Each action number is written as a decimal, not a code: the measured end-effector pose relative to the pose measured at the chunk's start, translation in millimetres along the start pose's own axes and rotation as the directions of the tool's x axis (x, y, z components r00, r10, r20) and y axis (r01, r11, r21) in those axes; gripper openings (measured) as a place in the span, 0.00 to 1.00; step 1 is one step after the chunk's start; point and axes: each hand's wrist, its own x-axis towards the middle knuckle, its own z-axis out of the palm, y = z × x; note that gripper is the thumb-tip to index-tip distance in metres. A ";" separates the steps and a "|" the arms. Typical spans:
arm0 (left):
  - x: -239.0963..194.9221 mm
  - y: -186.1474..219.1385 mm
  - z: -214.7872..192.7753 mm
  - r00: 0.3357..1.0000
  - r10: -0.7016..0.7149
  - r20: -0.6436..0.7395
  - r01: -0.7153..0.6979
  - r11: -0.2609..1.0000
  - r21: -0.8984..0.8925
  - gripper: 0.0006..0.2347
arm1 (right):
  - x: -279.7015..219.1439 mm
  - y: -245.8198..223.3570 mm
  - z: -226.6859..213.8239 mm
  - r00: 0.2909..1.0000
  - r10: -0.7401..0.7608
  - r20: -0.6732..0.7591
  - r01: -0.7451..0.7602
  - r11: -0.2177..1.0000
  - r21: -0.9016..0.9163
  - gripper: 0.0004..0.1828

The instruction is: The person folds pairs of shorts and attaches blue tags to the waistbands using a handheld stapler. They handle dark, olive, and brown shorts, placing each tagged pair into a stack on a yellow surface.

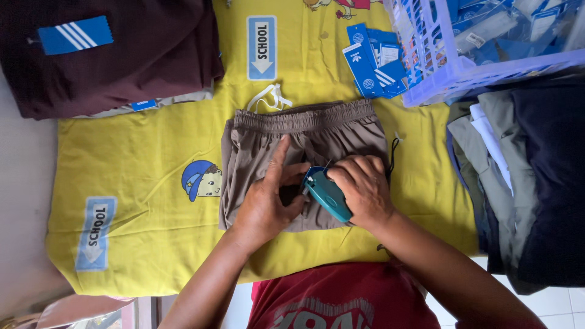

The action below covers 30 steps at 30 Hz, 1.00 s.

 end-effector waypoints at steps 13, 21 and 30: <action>1.7 -22.4 18.6 0.976 -0.051 -0.210 0.020 0.989 -0.144 0.44 | -5.2 21.6 -15.0 0.991 -0.019 0.133 -0.005 0.984 0.178 0.08; 3.2 -19.3 20.2 0.965 -0.119 -0.234 0.120 0.993 -0.009 0.42 | -1.0 18.9 -31.6 0.974 -0.040 0.223 0.002 0.986 0.169 0.08; 6.0 -28.7 17.8 0.948 -0.177 -0.263 0.176 0.984 -0.025 0.40 | -33.1 52.8 -29.8 0.961 0.069 0.269 -0.113 0.982 0.152 0.15</action>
